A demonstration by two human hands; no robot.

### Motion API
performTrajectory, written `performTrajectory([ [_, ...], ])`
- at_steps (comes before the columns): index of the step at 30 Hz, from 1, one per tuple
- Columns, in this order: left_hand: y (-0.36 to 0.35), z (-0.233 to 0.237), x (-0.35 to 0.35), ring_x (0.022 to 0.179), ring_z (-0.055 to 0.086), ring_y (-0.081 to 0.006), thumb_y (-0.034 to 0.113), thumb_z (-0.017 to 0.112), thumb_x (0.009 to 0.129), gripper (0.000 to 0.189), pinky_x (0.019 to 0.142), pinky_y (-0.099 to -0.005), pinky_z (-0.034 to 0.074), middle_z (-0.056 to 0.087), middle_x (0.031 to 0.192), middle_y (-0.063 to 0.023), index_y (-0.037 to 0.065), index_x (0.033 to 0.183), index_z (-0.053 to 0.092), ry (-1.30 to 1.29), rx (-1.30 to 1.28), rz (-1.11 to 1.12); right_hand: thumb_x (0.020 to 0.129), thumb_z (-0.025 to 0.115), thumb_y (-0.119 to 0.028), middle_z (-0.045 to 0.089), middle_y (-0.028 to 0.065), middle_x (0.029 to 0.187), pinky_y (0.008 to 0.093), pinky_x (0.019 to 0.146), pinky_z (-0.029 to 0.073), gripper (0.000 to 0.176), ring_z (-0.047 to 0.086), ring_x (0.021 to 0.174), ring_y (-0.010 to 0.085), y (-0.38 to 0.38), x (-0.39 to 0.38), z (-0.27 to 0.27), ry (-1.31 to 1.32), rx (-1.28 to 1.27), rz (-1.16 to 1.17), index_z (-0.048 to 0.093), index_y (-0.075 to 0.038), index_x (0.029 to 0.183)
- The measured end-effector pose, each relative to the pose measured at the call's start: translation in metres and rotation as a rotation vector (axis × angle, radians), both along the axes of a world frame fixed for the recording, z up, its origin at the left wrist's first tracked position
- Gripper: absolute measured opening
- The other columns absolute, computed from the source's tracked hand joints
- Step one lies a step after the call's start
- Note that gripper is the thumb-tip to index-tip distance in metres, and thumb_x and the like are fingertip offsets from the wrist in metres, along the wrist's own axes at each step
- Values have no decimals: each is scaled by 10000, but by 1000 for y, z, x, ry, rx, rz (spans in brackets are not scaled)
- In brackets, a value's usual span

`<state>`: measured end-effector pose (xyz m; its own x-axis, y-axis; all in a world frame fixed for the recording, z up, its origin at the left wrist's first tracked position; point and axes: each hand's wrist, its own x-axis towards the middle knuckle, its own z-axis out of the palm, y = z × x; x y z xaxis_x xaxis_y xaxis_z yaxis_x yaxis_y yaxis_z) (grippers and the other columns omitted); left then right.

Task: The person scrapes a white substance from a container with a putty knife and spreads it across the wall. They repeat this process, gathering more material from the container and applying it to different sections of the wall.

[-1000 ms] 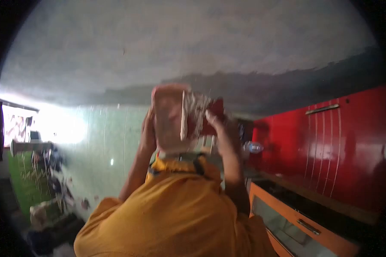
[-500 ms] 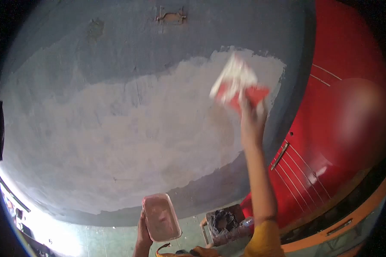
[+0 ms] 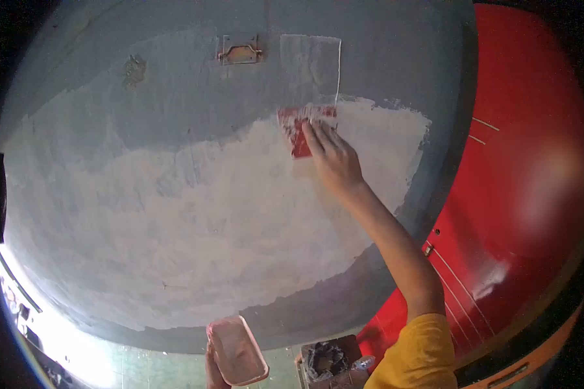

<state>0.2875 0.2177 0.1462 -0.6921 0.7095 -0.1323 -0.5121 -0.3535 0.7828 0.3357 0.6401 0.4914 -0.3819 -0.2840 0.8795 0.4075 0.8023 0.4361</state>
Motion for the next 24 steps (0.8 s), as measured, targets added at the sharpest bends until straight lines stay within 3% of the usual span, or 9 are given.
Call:
performTrajectory([
  [3, 2, 8, 12, 1200, 596, -247, 546, 418, 1054, 630, 1005, -432, 515, 574, 1345, -110, 72, 1468, 455, 6, 16, -19, 922, 537, 2, 702, 148, 1244, 409, 878, 588, 503, 696, 1107, 316, -12, 25, 18, -4, -66, 70, 605, -170, 1389],
  [6, 1, 19, 23, 1194, 599, -248, 551, 422, 1051, 633, 999, -432, 519, 577, 1339, -111, 73, 1465, 459, 5, 27, -11, 967, 523, -72, 728, 152, 1145, 434, 852, 575, 439, 708, 1025, 331, -20, 42, 120, 75, -192, -94, 619, -227, 1367],
  [8, 4, 9, 28, 1172, 605, -243, 558, 437, 1042, 631, 979, -430, 525, 585, 1313, -104, 79, 1451, 472, -4, 3, 30, 992, 495, -95, 723, 149, 1144, 436, 860, 570, 432, 696, 999, 369, 6, 44, 170, 150, -62, 13, 605, -230, 1387],
  [9, 6, 1, 28, 1160, 608, -241, 561, 444, 1038, 629, 969, -429, 528, 589, 1300, -100, 82, 1445, 478, -7, -6, 54, 993, 495, -90, 719, 150, 1157, 437, 865, 569, 429, 695, 1004, 371, 8, 43, 168, 111, -85, -84, 609, -227, 1383],
  [12, 4, -38, 18, 1284, 552, -311, 587, 531, 991, 745, 1040, -484, 513, 523, 1453, -134, 94, 1536, 405, -573, 523, -62, 989, 503, -74, 702, 152, 1213, 431, 883, 569, 422, 694, 1033, 370, 19, 33, 130, 13, -89, -215, 623, -214, 1368],
  [15, 5, -31, 35, 1282, 551, -320, 595, 516, 995, 745, 1033, -487, 518, 524, 1447, -143, 99, 1538, 401, -150, 57, 111, 976, 517, -69, 700, 153, 1235, 415, 887, 577, 412, 703, 1060, 338, 37, 32, 28, -15, 102, -85, 631, -193, 1352],
  [18, 3, -21, 36, 1282, 551, -321, 595, 515, 995, 746, 1032, -487, 518, 523, 1447, -143, 98, 1539, 399, -82, 22, 79, 973, 523, -79, 716, 161, 1188, 415, 853, 584, 411, 712, 1036, 327, 4, 47, 6, -131, -44, 5, 624, -190, 1356],
  [22, 6, -17, 39, 1282, 550, -322, 595, 514, 996, 748, 1031, -487, 519, 522, 1447, -144, 97, 1541, 396, -80, 16, 67, 970, 533, -82, 744, 140, 1062, 439, 791, 579, 404, 716, 957, 345, -33, 41, 123, 18, -98, -61, 619, -178, 1352],
  [24, 5, -17, 42, 1282, 549, -323, 595, 513, 996, 748, 1030, -487, 520, 522, 1447, -144, 96, 1541, 394, -82, -4, 80, 967, 538, -78, 721, 153, 1128, 445, 810, 578, 411, 696, 993, 363, -12, 13, 172, 149, 47, 30, 609, -163, 1363],
])
